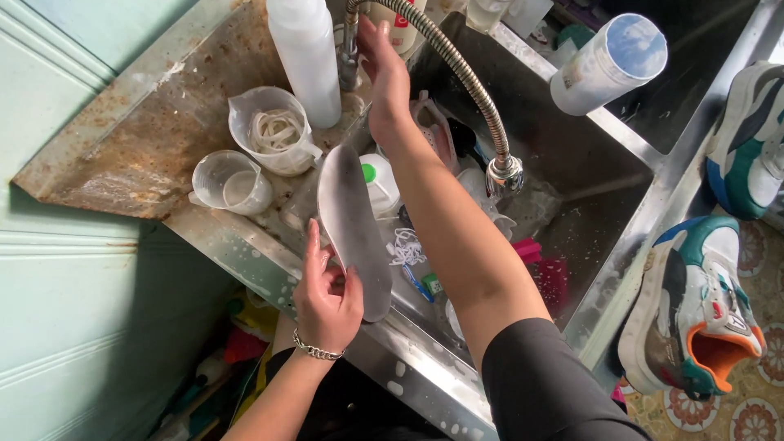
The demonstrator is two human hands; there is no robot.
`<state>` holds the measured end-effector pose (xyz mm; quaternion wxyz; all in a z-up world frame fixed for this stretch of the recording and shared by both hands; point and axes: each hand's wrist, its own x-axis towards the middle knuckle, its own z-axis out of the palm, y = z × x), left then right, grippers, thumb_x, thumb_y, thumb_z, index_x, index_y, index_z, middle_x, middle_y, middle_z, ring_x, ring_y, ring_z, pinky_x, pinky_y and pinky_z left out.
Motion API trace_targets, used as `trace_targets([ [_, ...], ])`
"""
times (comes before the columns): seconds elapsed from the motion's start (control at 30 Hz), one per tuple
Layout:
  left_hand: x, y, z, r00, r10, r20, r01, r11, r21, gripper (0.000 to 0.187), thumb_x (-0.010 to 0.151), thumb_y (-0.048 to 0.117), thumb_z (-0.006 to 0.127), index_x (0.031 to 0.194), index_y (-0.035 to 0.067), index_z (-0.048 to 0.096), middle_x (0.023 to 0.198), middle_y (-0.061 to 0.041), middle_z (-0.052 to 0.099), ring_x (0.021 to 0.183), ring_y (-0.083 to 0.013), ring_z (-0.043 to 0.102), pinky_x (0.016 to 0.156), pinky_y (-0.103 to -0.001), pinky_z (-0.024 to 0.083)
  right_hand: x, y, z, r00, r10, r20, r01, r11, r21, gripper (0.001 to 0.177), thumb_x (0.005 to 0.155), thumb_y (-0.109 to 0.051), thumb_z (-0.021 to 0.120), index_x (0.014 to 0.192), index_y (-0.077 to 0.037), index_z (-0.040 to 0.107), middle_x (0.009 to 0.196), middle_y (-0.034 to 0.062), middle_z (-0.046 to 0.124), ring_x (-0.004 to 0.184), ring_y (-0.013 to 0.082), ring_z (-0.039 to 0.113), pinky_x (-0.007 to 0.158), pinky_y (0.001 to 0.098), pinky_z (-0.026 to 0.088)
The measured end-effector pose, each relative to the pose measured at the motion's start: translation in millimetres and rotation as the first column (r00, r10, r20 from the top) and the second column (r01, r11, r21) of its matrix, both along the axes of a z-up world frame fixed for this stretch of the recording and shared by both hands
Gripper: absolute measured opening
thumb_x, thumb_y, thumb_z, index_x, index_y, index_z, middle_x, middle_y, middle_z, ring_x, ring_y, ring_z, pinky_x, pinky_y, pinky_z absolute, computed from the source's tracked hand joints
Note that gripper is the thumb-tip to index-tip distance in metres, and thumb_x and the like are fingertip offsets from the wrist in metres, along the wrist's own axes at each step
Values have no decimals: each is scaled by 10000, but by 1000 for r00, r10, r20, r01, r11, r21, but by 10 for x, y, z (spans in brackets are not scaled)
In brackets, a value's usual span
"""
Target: The person washes a white sneaker in a sink using a pink brush and running water. They scrub the interior and exterior surfaces, rinse the shoe, and then clean the insole separately.
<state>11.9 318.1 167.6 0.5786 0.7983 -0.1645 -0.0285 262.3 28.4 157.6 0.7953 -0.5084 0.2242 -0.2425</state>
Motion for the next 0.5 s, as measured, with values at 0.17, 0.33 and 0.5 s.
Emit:
trace_targets([
  [0.17,8,-33,68,1000,-26,1,26,999,-38,877,1119,4,705,1917,-1,341,1574,-431,776,1027,-283,888,799,-331,765,-603,-310,-78,967,251,-51,-255,916,-309,847,1221,-763,486,1829,-191,630,1866,86,673,1807,264,538,1479,540,385],
  [0.33,22,-35,8,998,-53,12,54,995,-83,807,1176,7,672,1912,-2,341,1555,-397,807,960,-276,916,729,-329,777,-2019,-771,-746,955,157,-251,-284,730,-622,442,1253,-331,742,1650,-141,787,1644,53,828,1496,164,776,1265,382,654],
  [0.5,17,-28,-190,982,-97,162,122,981,-151,673,1225,-21,576,1856,-132,370,1723,-464,606,1369,-611,780,937,-555,816,-3886,-1587,-1096,401,-501,-767,-406,653,-639,385,1047,-93,647,1030,-355,930,1026,60,905,1048,411,880,984,570,711],
])
